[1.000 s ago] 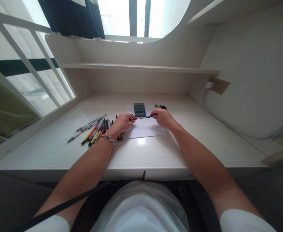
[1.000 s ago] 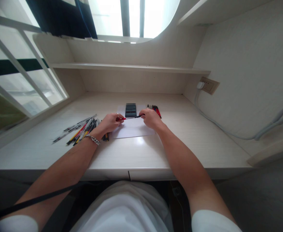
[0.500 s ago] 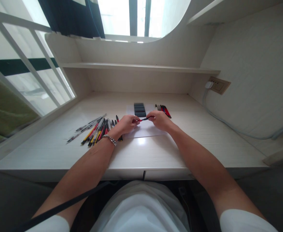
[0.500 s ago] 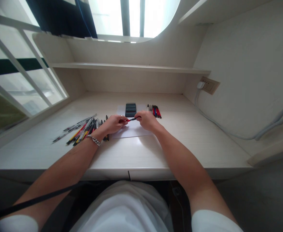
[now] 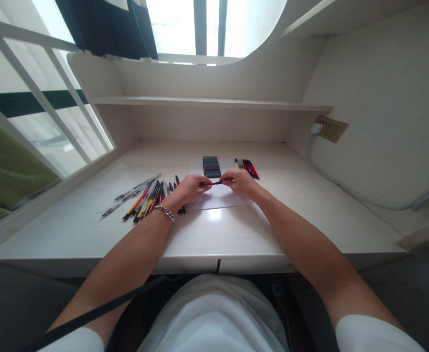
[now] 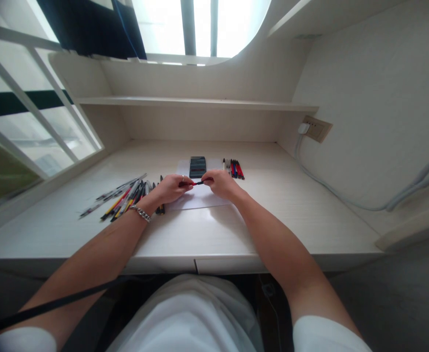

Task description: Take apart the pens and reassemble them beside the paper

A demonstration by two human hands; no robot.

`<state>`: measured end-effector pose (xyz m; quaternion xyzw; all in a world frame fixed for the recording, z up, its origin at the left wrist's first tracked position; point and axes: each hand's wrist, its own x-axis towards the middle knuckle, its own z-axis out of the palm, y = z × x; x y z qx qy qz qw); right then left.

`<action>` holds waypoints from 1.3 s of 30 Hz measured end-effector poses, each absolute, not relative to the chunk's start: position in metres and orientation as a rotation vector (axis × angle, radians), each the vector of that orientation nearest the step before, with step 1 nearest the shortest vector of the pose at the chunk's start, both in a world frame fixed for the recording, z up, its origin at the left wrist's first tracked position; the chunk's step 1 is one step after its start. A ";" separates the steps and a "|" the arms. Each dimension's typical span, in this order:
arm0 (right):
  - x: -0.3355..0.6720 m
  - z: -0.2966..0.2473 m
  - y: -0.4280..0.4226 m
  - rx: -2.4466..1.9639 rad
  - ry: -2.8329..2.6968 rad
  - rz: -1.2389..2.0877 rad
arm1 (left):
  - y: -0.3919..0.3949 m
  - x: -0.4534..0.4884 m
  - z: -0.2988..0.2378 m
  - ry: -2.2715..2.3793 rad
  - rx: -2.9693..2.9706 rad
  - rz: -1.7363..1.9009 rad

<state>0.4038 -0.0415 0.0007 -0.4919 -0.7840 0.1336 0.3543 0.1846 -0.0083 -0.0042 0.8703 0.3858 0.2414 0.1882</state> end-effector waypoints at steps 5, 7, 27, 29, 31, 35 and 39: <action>0.398 0.002 -0.044 -1.381 -2.017 0.485 | -0.007 0.185 -0.005 1.086 2.437 0.730; 0.396 0.002 -0.045 -1.417 -2.032 0.494 | -0.007 0.185 -0.005 1.076 2.435 0.716; 0.397 0.002 -0.046 -1.414 -2.056 0.406 | -0.009 0.186 -0.004 1.062 2.435 0.642; 0.397 0.003 -0.046 -1.383 -2.076 0.372 | -0.008 0.186 -0.004 1.075 2.449 0.616; 0.398 0.003 -0.045 -1.329 -2.081 0.321 | -0.008 0.187 -0.004 1.098 2.450 0.605; 0.401 0.002 -0.044 -1.305 -2.070 0.297 | -0.007 0.186 -0.004 1.087 2.444 0.619; 0.400 0.001 -0.045 -1.369 -2.072 0.432 | -0.006 0.184 -0.005 1.065 2.430 0.659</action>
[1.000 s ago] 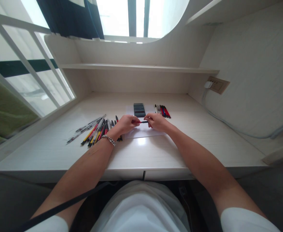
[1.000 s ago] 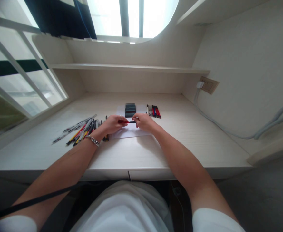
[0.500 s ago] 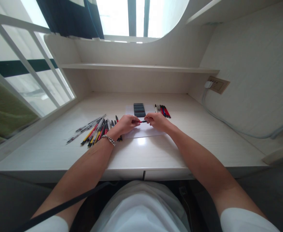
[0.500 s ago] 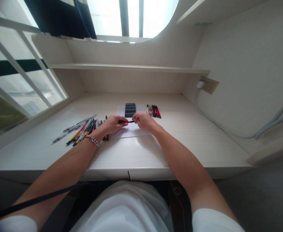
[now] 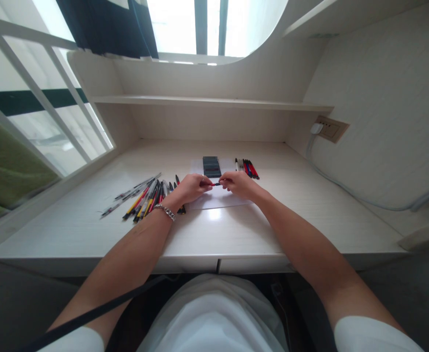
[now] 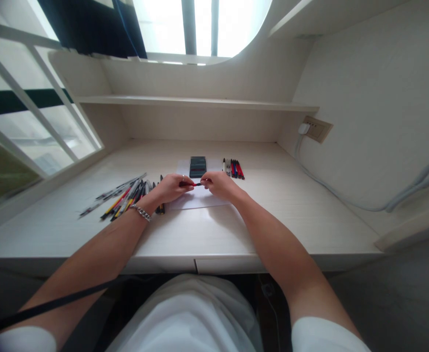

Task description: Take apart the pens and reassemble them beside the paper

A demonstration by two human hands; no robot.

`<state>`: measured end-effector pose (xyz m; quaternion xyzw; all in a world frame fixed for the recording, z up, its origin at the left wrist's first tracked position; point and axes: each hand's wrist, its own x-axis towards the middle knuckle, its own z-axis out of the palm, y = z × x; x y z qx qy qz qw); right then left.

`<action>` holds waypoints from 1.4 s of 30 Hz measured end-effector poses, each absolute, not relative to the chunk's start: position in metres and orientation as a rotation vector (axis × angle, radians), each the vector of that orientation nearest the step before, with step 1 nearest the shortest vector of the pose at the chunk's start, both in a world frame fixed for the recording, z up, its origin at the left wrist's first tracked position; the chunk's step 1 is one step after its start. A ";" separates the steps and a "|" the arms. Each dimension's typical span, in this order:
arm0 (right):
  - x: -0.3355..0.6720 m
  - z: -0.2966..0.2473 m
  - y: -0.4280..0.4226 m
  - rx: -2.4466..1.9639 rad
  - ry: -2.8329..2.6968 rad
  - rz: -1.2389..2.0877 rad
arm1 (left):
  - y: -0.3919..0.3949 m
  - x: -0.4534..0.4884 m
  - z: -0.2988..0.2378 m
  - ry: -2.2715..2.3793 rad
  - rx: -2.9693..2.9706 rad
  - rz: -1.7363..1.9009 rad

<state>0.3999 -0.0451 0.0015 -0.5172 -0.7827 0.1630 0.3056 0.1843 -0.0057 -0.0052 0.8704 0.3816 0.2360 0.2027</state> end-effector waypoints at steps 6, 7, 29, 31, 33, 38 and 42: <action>0.399 0.002 -0.046 -1.337 -2.102 0.393 | -0.006 0.185 -0.005 1.092 2.413 0.622; 0.400 0.002 -0.046 -1.319 -2.091 0.359 | -0.007 0.185 -0.005 1.094 2.422 0.607; 0.399 0.002 -0.046 -1.375 -2.099 0.433 | -0.006 0.184 -0.004 1.089 2.423 0.651; 0.398 0.004 -0.049 -1.403 -2.111 0.466 | -0.005 0.183 -0.005 1.086 2.400 0.674; 0.395 0.006 -0.052 -1.431 -2.125 0.464 | -0.003 0.183 -0.006 1.084 2.376 0.693; 0.391 0.011 -0.056 -1.469 -2.135 0.478 | -0.003 0.184 -0.006 1.082 2.331 0.742; 0.390 0.013 -0.056 -1.474 -2.146 0.516 | -0.003 0.184 -0.006 1.099 2.314 0.758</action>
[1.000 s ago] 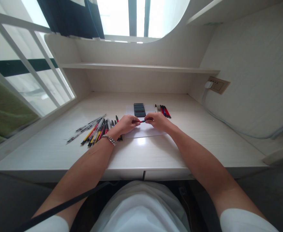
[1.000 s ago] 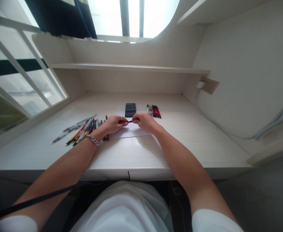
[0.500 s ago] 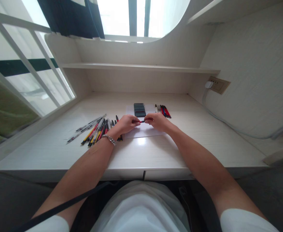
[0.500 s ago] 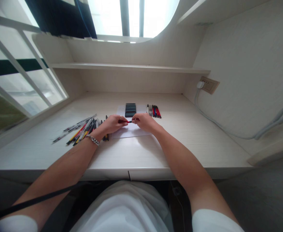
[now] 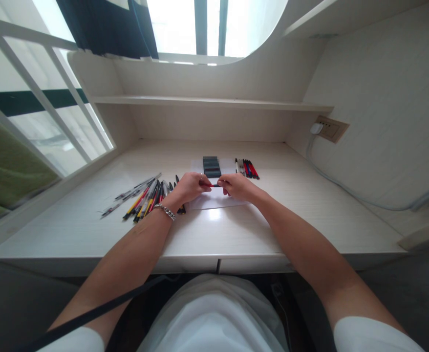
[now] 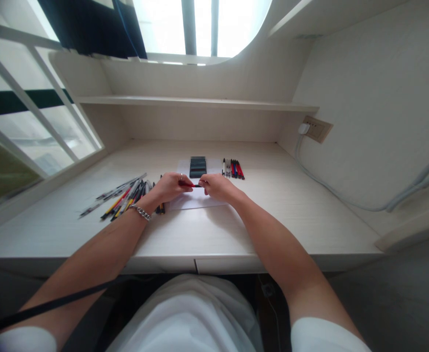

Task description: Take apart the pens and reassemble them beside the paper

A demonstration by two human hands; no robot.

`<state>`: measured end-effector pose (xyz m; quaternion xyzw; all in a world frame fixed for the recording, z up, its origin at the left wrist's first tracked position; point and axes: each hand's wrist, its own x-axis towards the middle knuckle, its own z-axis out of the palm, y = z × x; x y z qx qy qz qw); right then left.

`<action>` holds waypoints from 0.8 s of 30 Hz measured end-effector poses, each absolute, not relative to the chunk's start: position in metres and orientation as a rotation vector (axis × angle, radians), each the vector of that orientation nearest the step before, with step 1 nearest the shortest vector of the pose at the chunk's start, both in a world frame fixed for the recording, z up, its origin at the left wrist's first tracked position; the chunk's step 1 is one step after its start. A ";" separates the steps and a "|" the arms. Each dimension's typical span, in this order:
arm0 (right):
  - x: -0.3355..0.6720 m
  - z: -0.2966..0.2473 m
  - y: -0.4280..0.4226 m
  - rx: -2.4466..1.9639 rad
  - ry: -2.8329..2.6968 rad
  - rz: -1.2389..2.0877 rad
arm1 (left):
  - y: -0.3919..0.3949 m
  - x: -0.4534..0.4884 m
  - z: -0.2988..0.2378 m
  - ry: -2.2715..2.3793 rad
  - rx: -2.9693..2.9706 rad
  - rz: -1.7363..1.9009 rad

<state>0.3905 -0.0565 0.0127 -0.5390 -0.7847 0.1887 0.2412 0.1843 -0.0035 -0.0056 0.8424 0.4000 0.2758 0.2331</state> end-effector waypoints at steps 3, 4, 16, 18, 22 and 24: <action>0.390 0.013 -0.056 -1.472 -2.152 0.514 | -0.004 0.184 -0.005 1.107 2.334 0.764; 0.390 0.012 -0.056 -1.472 -2.154 0.514 | -0.004 0.185 -0.005 1.108 2.342 0.766; 0.406 0.013 -0.049 -1.497 -2.103 0.304 | -0.007 0.184 -0.002 1.194 2.384 0.772; 0.407 0.015 -0.050 -1.573 -2.111 0.177 | -0.007 0.183 -0.002 1.197 2.401 0.787; 0.396 0.015 -0.059 -1.641 -2.244 0.036 | -0.010 0.187 -0.002 1.146 2.486 0.790; 0.387 0.014 -0.063 -1.628 -2.339 0.063 | -0.012 0.190 -0.001 1.088 2.513 0.798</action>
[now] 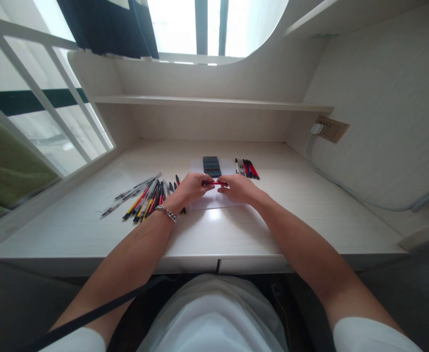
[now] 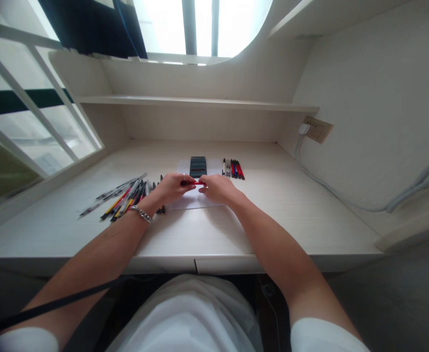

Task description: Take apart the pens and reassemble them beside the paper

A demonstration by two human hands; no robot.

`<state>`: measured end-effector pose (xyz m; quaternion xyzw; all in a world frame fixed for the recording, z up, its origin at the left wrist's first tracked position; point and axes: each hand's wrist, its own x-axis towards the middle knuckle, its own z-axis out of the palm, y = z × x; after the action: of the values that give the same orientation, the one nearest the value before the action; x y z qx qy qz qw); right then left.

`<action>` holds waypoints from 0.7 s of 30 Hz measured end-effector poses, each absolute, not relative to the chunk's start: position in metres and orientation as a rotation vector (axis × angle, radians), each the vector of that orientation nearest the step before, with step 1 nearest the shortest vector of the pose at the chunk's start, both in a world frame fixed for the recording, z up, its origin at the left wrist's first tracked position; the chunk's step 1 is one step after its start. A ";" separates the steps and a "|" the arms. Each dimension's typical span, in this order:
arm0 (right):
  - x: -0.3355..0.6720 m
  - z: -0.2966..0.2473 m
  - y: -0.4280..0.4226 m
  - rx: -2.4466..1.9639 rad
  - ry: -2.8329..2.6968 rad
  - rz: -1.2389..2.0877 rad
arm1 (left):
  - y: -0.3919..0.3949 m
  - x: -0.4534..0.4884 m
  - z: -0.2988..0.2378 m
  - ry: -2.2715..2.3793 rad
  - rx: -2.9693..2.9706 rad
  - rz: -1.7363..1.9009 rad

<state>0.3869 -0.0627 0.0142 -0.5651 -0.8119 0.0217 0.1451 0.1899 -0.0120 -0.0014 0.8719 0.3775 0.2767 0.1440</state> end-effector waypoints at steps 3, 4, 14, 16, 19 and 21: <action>0.377 0.013 -0.065 -1.675 -2.425 0.060 | -0.016 0.194 0.000 1.027 2.506 0.814; 0.376 0.013 -0.066 -1.688 -2.432 0.060 | -0.017 0.195 0.000 1.016 2.489 0.823; 0.392 0.017 -0.059 -1.625 -2.272 0.186 | -0.018 0.194 0.003 1.008 2.232 0.978; 0.390 0.013 -0.059 -1.581 -2.258 0.189 | -0.017 0.194 0.000 0.987 2.238 0.960; 0.386 0.011 -0.059 -1.489 -2.278 0.215 | -0.016 0.196 -0.003 0.897 2.244 0.948; 0.386 0.013 -0.059 -1.469 -2.265 0.232 | -0.016 0.196 -0.002 0.868 2.238 0.959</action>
<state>0.3860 -0.0594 0.0131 -0.5297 -0.8164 0.0835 0.2144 0.1963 -0.0162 -0.0023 0.8325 0.3229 0.3568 0.2747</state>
